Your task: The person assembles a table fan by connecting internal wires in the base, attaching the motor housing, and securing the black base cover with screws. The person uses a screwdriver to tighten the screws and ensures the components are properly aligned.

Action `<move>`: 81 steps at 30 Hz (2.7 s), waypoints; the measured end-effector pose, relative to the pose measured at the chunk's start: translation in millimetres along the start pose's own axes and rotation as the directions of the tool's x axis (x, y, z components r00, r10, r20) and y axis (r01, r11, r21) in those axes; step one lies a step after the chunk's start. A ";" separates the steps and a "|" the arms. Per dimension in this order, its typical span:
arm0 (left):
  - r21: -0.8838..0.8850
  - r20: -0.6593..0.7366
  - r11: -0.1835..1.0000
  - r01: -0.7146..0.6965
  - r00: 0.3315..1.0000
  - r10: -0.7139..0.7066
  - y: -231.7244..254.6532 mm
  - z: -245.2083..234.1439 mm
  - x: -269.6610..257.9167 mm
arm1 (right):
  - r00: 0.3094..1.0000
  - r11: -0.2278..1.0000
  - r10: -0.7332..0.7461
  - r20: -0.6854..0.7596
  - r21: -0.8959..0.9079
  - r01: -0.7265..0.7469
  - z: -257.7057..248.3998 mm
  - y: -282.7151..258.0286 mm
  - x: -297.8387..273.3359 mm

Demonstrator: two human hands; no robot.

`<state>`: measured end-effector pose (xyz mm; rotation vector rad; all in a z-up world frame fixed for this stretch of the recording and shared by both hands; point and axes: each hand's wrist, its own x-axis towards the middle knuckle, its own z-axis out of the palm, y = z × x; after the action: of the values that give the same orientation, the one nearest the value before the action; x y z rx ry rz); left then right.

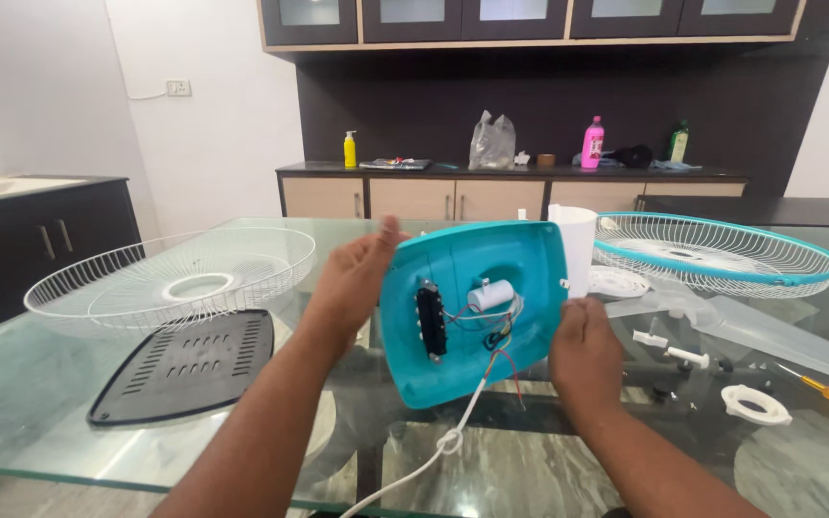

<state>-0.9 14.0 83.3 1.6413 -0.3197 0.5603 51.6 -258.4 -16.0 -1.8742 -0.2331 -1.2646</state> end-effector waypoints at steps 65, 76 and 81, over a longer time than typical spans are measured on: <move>-0.059 -0.076 0.921 -0.386 0.921 0.381 56.2 56.1 131.7 | 0.310 0.424 0.454 0.836 0.104 -0.900 14.3 -37.4 25.7; 0.125 0.058 0.924 -0.362 0.932 0.358 56.7 51.3 135.0 | 0.665 0.857 0.508 0.548 -0.400 -0.325 40.2 -17.9 36.9; 0.152 0.109 0.879 -0.452 0.892 0.439 59.0 59.3 133.0 | 0.750 0.840 0.386 0.537 -0.541 -0.045 13.9 -24.5 40.8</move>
<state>91.0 -38.5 199.5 1.7661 -0.7335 0.8986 66.4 -244.6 29.2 -2.6598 -0.0132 -0.4948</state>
